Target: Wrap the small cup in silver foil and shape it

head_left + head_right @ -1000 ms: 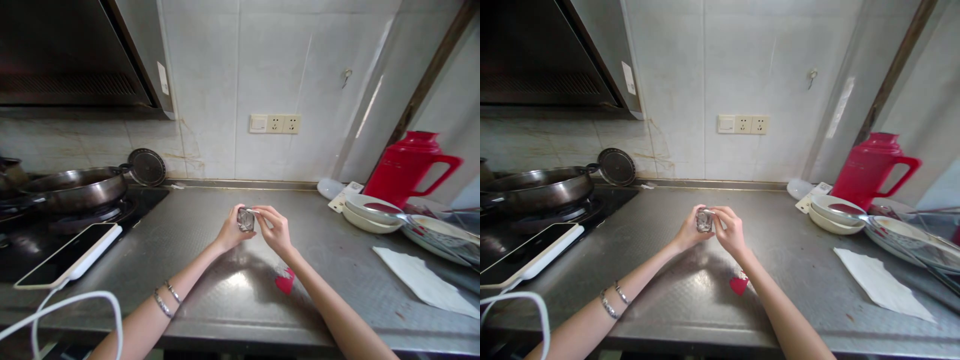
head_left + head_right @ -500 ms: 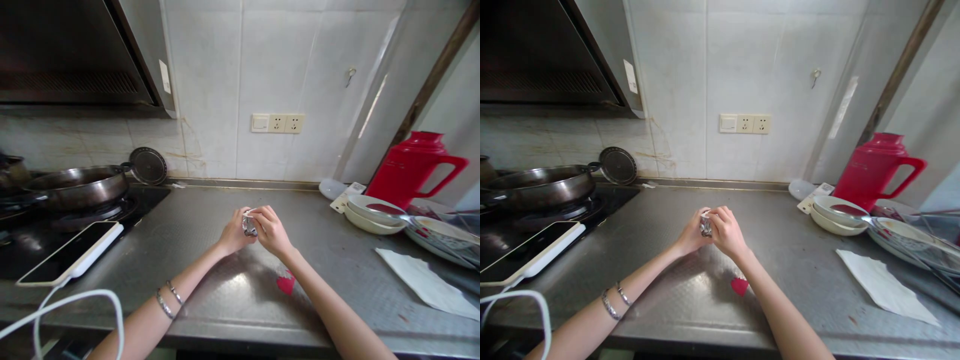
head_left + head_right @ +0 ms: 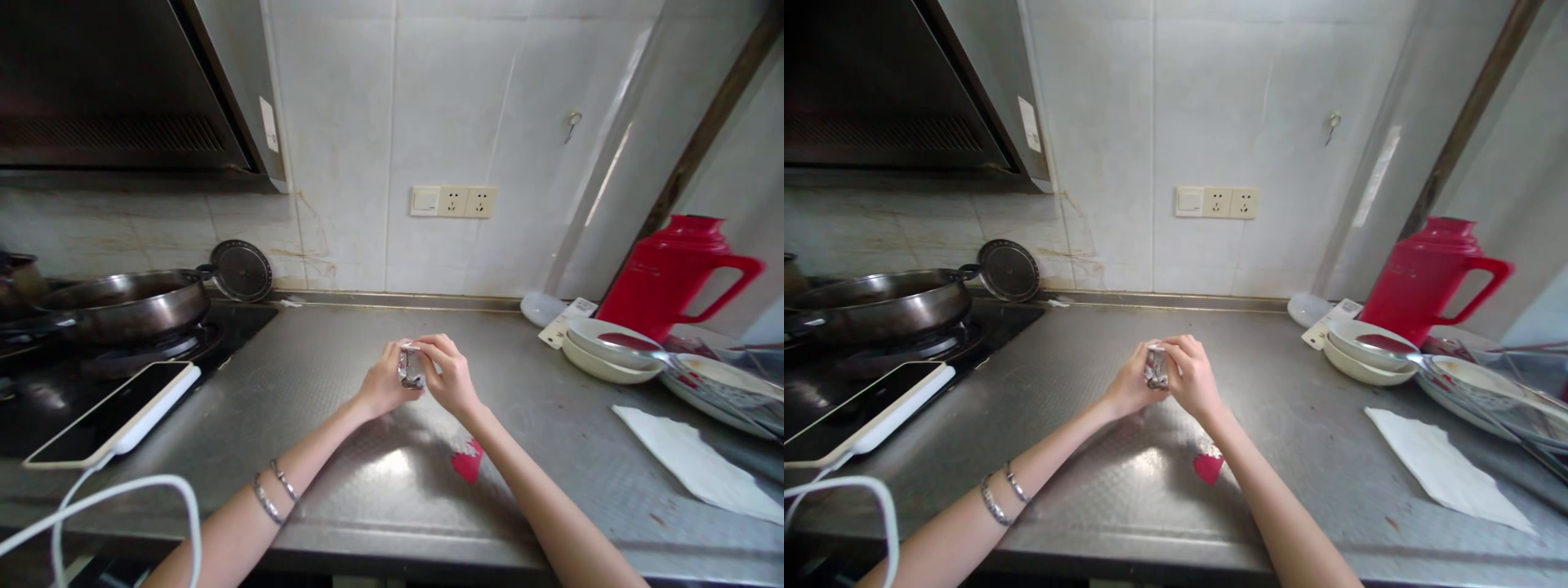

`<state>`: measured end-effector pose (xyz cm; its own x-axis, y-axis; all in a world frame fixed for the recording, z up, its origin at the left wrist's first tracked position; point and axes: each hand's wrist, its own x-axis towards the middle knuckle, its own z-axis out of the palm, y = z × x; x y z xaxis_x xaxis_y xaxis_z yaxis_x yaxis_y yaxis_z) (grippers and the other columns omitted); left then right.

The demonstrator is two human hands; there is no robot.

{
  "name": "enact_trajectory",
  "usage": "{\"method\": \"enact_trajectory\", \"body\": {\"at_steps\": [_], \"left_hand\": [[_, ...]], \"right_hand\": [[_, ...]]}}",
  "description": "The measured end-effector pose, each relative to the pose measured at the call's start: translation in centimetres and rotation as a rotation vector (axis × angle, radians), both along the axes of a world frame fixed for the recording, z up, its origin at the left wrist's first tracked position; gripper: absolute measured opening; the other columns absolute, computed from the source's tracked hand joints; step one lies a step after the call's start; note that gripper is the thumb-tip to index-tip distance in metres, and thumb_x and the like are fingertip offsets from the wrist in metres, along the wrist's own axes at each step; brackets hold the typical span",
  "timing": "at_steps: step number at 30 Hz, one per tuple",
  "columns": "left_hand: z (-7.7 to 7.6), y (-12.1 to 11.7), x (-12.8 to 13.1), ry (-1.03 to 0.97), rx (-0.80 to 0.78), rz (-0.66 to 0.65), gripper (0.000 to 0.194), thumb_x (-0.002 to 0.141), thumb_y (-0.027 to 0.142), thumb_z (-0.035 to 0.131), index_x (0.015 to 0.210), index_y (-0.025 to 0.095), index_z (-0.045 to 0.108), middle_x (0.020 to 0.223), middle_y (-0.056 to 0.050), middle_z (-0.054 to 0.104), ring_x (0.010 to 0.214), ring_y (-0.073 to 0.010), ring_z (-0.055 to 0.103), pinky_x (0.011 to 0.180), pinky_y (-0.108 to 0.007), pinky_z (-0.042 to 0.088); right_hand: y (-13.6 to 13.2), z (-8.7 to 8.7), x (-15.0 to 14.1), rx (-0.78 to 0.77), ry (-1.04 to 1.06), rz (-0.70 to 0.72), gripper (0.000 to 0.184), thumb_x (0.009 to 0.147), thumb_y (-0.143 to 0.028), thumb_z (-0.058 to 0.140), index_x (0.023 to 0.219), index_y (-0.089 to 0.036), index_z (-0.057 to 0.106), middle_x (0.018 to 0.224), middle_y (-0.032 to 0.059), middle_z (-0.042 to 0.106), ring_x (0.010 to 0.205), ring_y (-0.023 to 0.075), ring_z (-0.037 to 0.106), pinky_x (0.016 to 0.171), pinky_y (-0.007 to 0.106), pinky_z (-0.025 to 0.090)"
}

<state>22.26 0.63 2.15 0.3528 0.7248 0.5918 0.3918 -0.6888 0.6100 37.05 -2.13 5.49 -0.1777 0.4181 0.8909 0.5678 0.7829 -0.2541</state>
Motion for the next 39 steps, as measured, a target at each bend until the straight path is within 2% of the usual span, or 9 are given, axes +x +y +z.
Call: {"method": "enact_trajectory", "body": {"at_steps": [11, 17, 19, 22, 24, 28, 34, 36, 39], "left_hand": [[0.5, -0.2, -0.4, 0.033, -0.027, 0.063, 0.075, 0.057, 0.026, 0.077, 0.123, 0.023, 0.041, 0.118, -0.008, 0.055, 0.101, -0.0240, 0.060, 0.087, -0.037, 0.050], [0.4, 0.3, -0.3, -0.061, -0.075, 0.064, 0.074, 0.055, 0.025, 0.079, 0.119, 0.020, 0.044, 0.106, -0.007, 0.060, 0.096, -0.0220, 0.059, 0.086, -0.036, 0.048], [0.4, 0.4, -0.2, -0.120, -0.128, 0.046, 0.073, 0.055, 0.027, 0.080, 0.118, 0.019, 0.045, 0.103, -0.006, 0.062, 0.093, -0.0208, 0.060, 0.084, -0.034, 0.048], [0.5, 0.1, 0.1, -0.194, -0.179, 0.007, 0.074, 0.054, 0.028, 0.083, 0.118, 0.020, 0.047, 0.106, -0.005, 0.062, 0.095, -0.0203, 0.061, 0.084, -0.033, 0.048], [0.7, -0.2, 0.3, -0.214, -0.201, -0.021, 0.073, 0.054, 0.027, 0.083, 0.118, 0.020, 0.048, 0.109, -0.006, 0.063, 0.096, -0.0205, 0.061, 0.084, -0.032, 0.048], [1.0, -0.7, 0.6, -0.231, -0.239, -0.037, 0.071, 0.055, 0.026, 0.082, 0.117, 0.018, 0.049, 0.104, -0.006, 0.065, 0.090, -0.0193, 0.062, 0.079, -0.030, 0.049], [0.8, -0.3, 0.6, -0.290, -0.243, -0.031, 0.069, 0.053, 0.026, 0.083, 0.113, 0.017, 0.050, 0.100, -0.004, 0.065, 0.087, -0.0174, 0.062, 0.078, -0.029, 0.051], [0.6, 0.0, 0.6, -0.322, -0.290, -0.020, 0.070, 0.052, 0.028, 0.083, 0.113, 0.017, 0.050, 0.098, -0.004, 0.065, 0.082, -0.0162, 0.062, 0.072, -0.028, 0.053], [0.3, 0.4, 0.5, -0.359, -0.393, 0.006, 0.073, 0.053, 0.030, 0.082, 0.116, 0.017, 0.048, 0.096, -0.004, 0.064, 0.072, -0.0148, 0.060, 0.051, -0.023, 0.051]], "right_hand": [[-0.9, 0.9, -0.1, 0.003, -0.152, 0.113, 0.020, 0.088, -0.010, 0.045, 0.090, -0.020, 0.062, 0.088, 0.0084, 0.065, 0.083, 0.0208, 0.057, 0.073, 0.037, 0.049], [-1.3, 1.0, 0.0, -0.027, -0.125, 0.171, 0.020, 0.089, -0.014, 0.045, 0.085, -0.021, 0.063, 0.083, 0.0067, 0.065, 0.078, 0.0189, 0.058, 0.069, 0.033, 0.049], [-1.1, 1.0, 0.1, -0.034, -0.032, 0.144, 0.018, 0.089, -0.016, 0.046, 0.086, -0.021, 0.064, 0.085, 0.0067, 0.065, 0.080, 0.0185, 0.059, 0.070, 0.032, 0.050], [-0.6, 0.7, 0.4, -0.030, 0.110, 0.010, 0.018, 0.090, -0.017, 0.048, 0.090, -0.021, 0.065, 0.090, 0.0076, 0.064, 0.085, 0.0191, 0.061, 0.074, 0.033, 0.051], [-0.2, 0.5, 0.5, -0.028, 0.096, -0.046, 0.019, 0.090, -0.018, 0.047, 0.092, -0.021, 0.065, 0.092, 0.0080, 0.064, 0.087, 0.0198, 0.060, 0.077, 0.034, 0.051], [-0.1, 0.2, 0.4, -0.027, -0.049, 0.010, 0.023, 0.091, -0.017, 0.045, 0.101, -0.022, 0.065, 0.097, 0.0090, 0.063, 0.090, 0.0205, 0.059, 0.078, 0.036, 0.052], [-0.8, 0.5, 0.1, 0.032, -0.084, 0.061, 0.023, 0.089, -0.013, 0.048, 0.101, -0.022, 0.065, 0.091, 0.0081, 0.063, 0.085, 0.0205, 0.058, 0.075, 0.036, 0.051], [-0.9, 0.7, 0.0, 0.037, -0.099, 0.072, 0.023, 0.088, -0.012, 0.048, 0.099, -0.021, 0.065, 0.089, 0.0079, 0.064, 0.084, 0.0206, 0.058, 0.073, 0.036, 0.050], [-1.1, 0.8, -0.1, 0.039, -0.114, 0.078, 0.022, 0.086, -0.011, 0.049, 0.098, -0.021, 0.065, 0.089, 0.0081, 0.065, 0.083, 0.0205, 0.058, 0.072, 0.036, 0.050]]}}
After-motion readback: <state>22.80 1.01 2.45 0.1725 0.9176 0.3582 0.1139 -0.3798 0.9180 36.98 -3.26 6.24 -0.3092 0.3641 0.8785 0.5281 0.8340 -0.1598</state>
